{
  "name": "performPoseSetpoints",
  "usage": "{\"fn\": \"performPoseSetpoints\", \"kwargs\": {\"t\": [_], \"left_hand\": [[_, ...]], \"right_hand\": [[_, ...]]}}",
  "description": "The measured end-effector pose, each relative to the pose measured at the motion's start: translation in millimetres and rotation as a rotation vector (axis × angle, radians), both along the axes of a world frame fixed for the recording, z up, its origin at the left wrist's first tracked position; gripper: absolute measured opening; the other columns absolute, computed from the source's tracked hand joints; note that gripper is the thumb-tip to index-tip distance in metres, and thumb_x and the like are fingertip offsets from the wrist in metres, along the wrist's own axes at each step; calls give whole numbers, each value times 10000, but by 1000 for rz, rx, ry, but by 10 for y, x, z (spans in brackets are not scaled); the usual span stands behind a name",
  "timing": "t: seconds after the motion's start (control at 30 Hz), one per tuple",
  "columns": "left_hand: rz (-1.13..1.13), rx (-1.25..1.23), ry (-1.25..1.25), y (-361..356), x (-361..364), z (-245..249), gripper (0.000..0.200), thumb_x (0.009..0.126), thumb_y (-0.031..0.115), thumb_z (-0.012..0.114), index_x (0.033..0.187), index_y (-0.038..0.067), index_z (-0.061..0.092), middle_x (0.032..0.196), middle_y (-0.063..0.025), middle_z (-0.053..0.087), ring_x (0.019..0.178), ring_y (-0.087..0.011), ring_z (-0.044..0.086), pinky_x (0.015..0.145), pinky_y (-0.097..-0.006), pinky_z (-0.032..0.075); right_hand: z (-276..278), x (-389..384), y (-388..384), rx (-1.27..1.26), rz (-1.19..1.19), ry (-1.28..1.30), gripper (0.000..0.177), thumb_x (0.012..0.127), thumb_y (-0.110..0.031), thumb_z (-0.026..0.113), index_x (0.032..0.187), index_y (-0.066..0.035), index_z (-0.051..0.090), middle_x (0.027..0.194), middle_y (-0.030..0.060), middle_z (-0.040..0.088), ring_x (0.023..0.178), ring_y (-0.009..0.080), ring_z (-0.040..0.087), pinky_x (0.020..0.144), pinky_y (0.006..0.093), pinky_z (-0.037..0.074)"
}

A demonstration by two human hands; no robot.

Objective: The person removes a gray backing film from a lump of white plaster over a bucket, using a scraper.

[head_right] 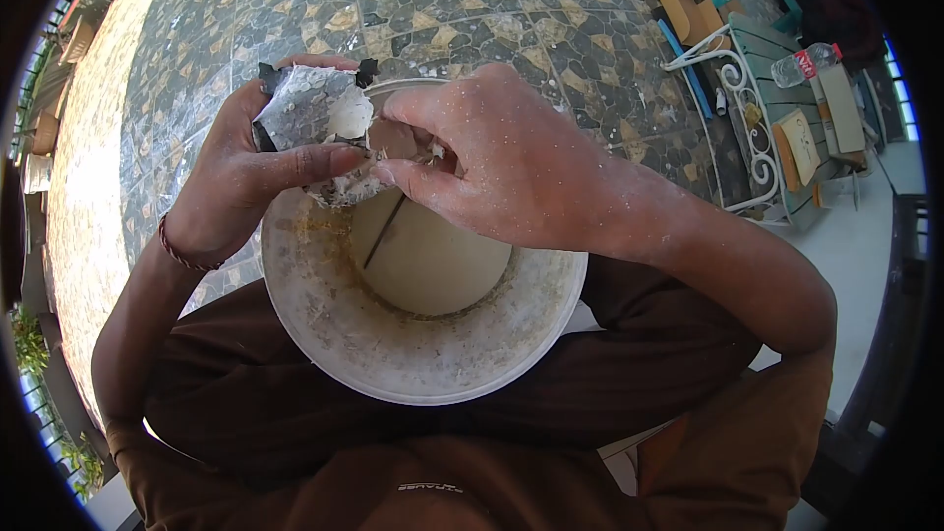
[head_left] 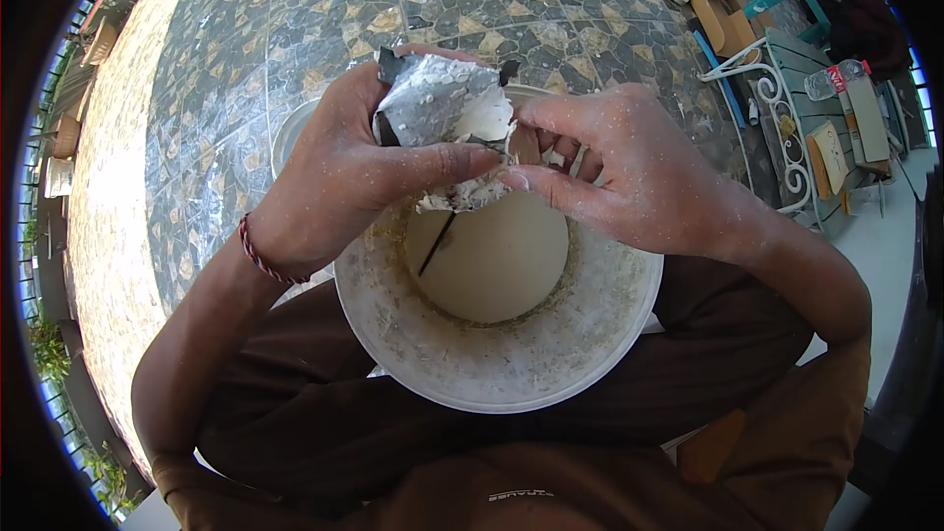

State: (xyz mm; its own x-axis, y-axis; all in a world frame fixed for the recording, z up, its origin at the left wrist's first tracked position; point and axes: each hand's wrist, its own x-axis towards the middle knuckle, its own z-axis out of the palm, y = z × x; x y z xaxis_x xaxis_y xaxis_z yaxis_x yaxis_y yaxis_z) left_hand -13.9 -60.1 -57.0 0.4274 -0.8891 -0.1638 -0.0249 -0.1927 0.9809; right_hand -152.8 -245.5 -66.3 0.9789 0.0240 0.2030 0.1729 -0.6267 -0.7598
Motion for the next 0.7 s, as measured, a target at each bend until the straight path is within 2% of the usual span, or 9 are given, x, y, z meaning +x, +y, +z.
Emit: {"fn": "performPoseSetpoints", "kwargs": {"t": [0.07,0.1,0.17,0.2,0.27,0.47,0.53,0.6,0.7], "left_hand": [[-2,14,62,-5,-18,-28,580,787,77,795,1310,55,544,1050,-40,662,954,-119,632,861,-280,512],[-2,15,62,-6,-24,-69,580,787,77,795,1310,55,544,1050,-40,662,954,-119,632,861,-280,512],[-38,140,-46,-6,-36,-159,557,789,82,797,1287,45,551,1023,-32,657,928,-109,625,829,-274,511],[-74,137,7,-24,-58,-148,552,789,95,804,1277,35,552,1010,-31,654,900,-103,619,793,-266,505],[-93,112,17,-31,-47,-184,547,793,99,799,1277,37,552,1008,-30,653,888,-100,615,773,-262,502],[-79,186,12,-10,16,-165,502,815,110,766,1271,53,565,971,-24,648,840,-81,600,721,-243,493],[-83,206,13,9,9,-196,486,819,111,757,1265,57,573,957,-21,647,825,-76,596,709,-239,489],[-106,124,-62,21,-6,-270,466,815,122,759,1245,59,591,932,-15,646,798,-72,593,694,-237,485],[-98,189,-91,18,12,-218,461,807,127,767,1231,52,600,932,-11,644,792,-72,594,687,-234,481]], "right_hand": [[-7,-11,17,-6,59,175,182,878,-137,688,866,36,633,626,109,626,595,175,664,533,329,481],[-24,-26,42,-5,59,175,182,878,-137,688,866,36,633,626,109,626,595,175,664,533,329,481],[-85,-49,105,289,89,473,235,913,-174,680,861,50,633,653,102,640,642,166,687,564,299,514],[-115,-44,118,290,91,475,235,913,-174,680,861,50,633,653,102,640,642,166,687,564,299,514],[-168,-39,136,468,72,614,291,953,-231,662,897,54,642,729,76,658,690,143,696,630,255,557],[-166,51,-5,660,74,719,291,1006,-237,591,1023,51,630,926,80,663,805,118,695,716,236,584],[-193,37,-12,657,120,727,290,1010,-228,581,1059,55,622,936,84,662,827,123,693,736,241,584],[-233,20,-16,656,160,735,292,1015,-219,571,1095,59,615,947,88,660,850,127,691,756,247,584],[-263,23,-34,661,195,716,296,1013,-178,562,1162,75,599,973,98,666,871,141,689,794,260,581]]}}
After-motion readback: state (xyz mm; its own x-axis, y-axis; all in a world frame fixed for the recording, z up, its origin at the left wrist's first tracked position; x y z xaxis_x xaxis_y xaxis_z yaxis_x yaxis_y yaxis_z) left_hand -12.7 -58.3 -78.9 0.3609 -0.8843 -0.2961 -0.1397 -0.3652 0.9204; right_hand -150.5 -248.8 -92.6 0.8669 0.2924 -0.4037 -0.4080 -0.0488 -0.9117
